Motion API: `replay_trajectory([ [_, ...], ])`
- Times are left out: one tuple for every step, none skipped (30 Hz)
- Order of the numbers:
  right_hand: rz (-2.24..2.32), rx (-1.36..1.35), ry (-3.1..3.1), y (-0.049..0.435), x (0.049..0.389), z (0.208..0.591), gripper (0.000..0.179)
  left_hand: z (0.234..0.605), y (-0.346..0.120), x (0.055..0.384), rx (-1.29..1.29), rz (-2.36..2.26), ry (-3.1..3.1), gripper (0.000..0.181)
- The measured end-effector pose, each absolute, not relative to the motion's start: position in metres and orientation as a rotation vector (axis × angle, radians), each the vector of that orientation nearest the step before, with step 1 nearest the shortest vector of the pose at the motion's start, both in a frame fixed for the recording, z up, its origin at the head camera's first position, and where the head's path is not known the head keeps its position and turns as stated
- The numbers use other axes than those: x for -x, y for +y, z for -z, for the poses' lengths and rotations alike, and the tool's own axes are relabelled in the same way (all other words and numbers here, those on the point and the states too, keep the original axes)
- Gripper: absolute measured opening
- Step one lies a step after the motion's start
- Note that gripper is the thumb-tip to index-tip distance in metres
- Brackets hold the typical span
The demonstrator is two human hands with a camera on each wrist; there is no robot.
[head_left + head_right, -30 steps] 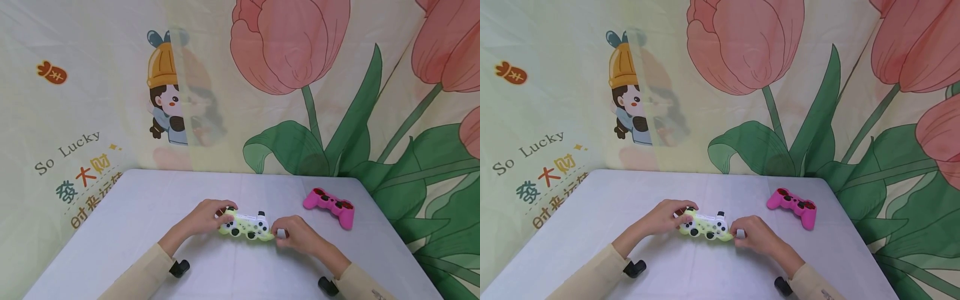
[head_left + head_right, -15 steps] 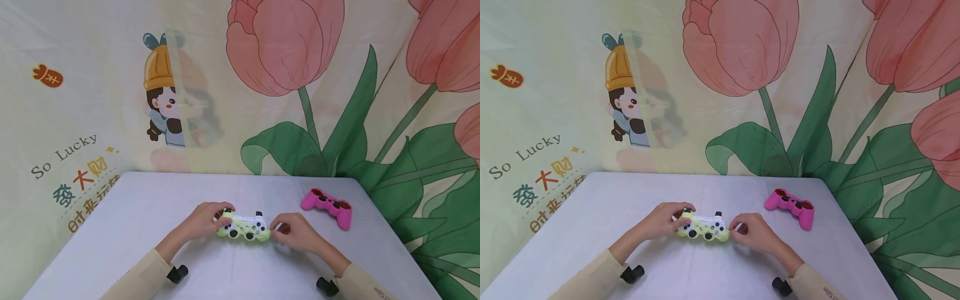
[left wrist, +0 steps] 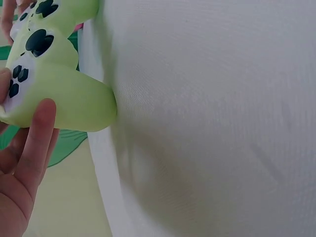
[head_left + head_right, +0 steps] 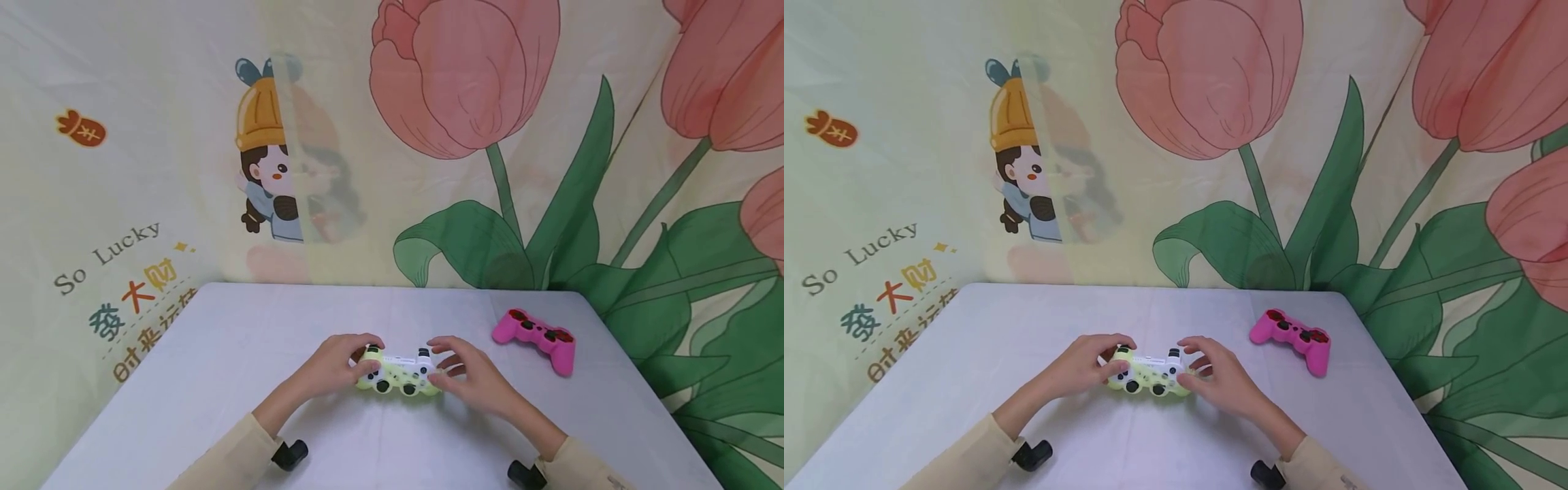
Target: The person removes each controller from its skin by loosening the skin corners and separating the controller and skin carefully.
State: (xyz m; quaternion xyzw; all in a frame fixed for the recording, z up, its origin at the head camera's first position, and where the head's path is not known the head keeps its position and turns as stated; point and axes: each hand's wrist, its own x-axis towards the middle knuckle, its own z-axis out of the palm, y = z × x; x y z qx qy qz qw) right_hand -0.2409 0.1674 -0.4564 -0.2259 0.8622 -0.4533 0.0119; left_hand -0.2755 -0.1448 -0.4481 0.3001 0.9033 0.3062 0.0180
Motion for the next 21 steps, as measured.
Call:
replay_trajectory([
  [1.416,0.709,2.689,0.165,0.240,0.457,0.055,0.448,-0.145,0.275,-0.929,-0.959,2.801,0.033],
  [1.412,0.709,2.693,0.162,0.239,0.457,0.056,0.449,-0.145,0.274,-0.923,-0.963,2.800,0.033],
  [1.403,0.709,2.700,0.160,0.238,0.457,0.056,0.449,-0.145,0.274,-0.918,-0.969,2.800,0.032],
  [1.392,0.707,2.707,0.157,0.238,0.458,0.055,0.450,-0.144,0.273,-0.912,-0.976,2.799,0.032],
  [1.381,0.701,2.714,0.154,0.237,0.457,0.055,0.450,-0.144,0.272,-0.907,-0.979,2.801,0.032],
  [1.375,0.697,2.716,0.152,0.236,0.457,0.053,0.451,-0.144,0.271,-0.901,-0.986,2.801,0.031],
  [1.365,0.693,2.721,0.149,0.235,0.457,0.052,0.451,-0.144,0.270,-0.898,-0.992,2.801,0.031],
  [1.357,0.688,2.725,0.147,0.235,0.457,0.051,0.451,-0.145,0.269,-0.895,-0.998,2.802,0.031],
  [1.349,0.684,2.728,0.145,0.234,0.457,0.050,0.451,-0.145,0.268,-0.893,-1.006,2.799,0.031],
  [1.347,0.678,2.731,0.142,0.233,0.457,0.049,0.451,-0.145,0.268,-0.889,-1.011,2.798,0.030],
  [1.340,0.670,2.738,0.140,0.233,0.457,0.048,0.451,-0.145,0.267,-0.887,-1.017,2.796,0.030],
  [1.342,0.661,2.741,0.138,0.232,0.457,0.047,0.451,-0.145,0.266,-0.885,-1.021,2.794,0.030],
  [1.340,0.648,2.746,0.136,0.232,0.456,0.046,0.451,-0.145,0.265,-0.883,-1.025,2.793,0.030],
  [1.346,0.637,2.748,0.134,0.231,0.456,0.044,0.450,-0.145,0.264,-0.882,-1.031,2.790,0.030],
  [1.345,0.624,2.756,0.132,0.231,0.456,0.043,0.450,-0.144,0.263,-0.882,-1.035,2.789,0.030],
  [1.349,0.609,2.761,0.131,0.230,0.456,0.042,0.450,-0.144,0.263,-0.883,-1.038,2.790,0.030],
  [1.345,0.594,2.769,0.129,0.230,0.456,0.040,0.449,-0.144,0.262,-0.883,-1.040,2.792,0.030],
  [1.351,0.584,2.770,0.128,0.230,0.457,0.039,0.449,-0.144,0.261,-0.881,-1.045,2.793,0.030],
  [1.351,0.573,2.776,0.127,0.230,0.457,0.037,0.449,-0.144,0.261,-0.877,-1.049,2.795,0.030],
  [1.354,0.567,2.779,0.126,0.230,0.457,0.035,0.448,-0.144,0.260,-0.871,-1.053,2.796,0.030],
  [1.355,0.559,2.782,0.125,0.230,0.458,0.034,0.448,-0.144,0.260,-0.864,-1.056,2.799,0.029],
])
